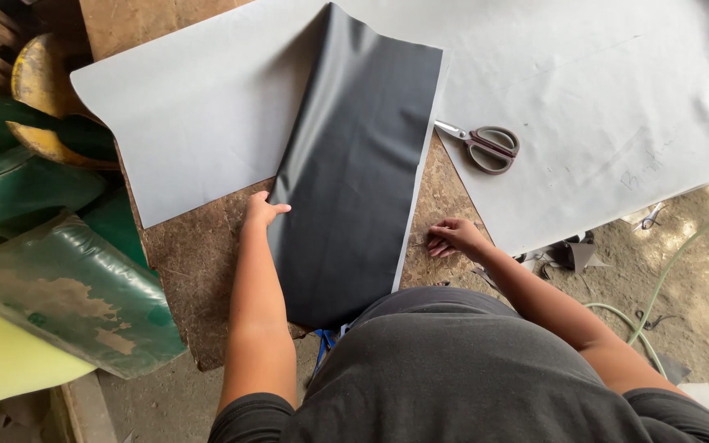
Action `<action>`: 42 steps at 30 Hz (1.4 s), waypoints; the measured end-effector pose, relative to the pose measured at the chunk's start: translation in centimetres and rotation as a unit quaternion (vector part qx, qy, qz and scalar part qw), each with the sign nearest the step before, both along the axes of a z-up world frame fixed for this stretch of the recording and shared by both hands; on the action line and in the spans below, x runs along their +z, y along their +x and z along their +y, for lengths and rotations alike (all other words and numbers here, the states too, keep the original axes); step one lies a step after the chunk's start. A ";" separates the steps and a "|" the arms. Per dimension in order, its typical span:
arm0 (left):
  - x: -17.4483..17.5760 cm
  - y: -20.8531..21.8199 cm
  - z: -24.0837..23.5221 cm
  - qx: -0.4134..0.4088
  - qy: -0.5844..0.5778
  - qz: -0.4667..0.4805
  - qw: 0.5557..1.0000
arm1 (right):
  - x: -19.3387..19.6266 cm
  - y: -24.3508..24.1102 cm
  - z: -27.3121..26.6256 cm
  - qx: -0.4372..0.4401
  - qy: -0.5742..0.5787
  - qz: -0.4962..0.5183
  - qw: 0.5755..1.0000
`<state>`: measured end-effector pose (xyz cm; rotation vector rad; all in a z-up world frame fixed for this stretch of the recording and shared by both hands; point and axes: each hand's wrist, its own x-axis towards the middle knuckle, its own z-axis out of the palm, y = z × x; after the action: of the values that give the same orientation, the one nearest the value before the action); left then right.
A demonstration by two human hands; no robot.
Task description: Measuring, marking, and cutting strips of fabric for upholstery using a ruler, pen, and scissors.
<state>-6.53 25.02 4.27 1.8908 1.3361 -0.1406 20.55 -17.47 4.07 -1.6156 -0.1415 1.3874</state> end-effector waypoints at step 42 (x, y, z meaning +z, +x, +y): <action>22.5 8.4 -8.2 -0.201 -0.186 -0.498 0.823 | 10.8 3.4 4.6 -0.198 0.176 0.044 0.963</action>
<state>1.92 16.86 26.82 1.4911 0.1674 0.3266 23.90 -12.86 14.86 -1.2050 -0.0072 1.0530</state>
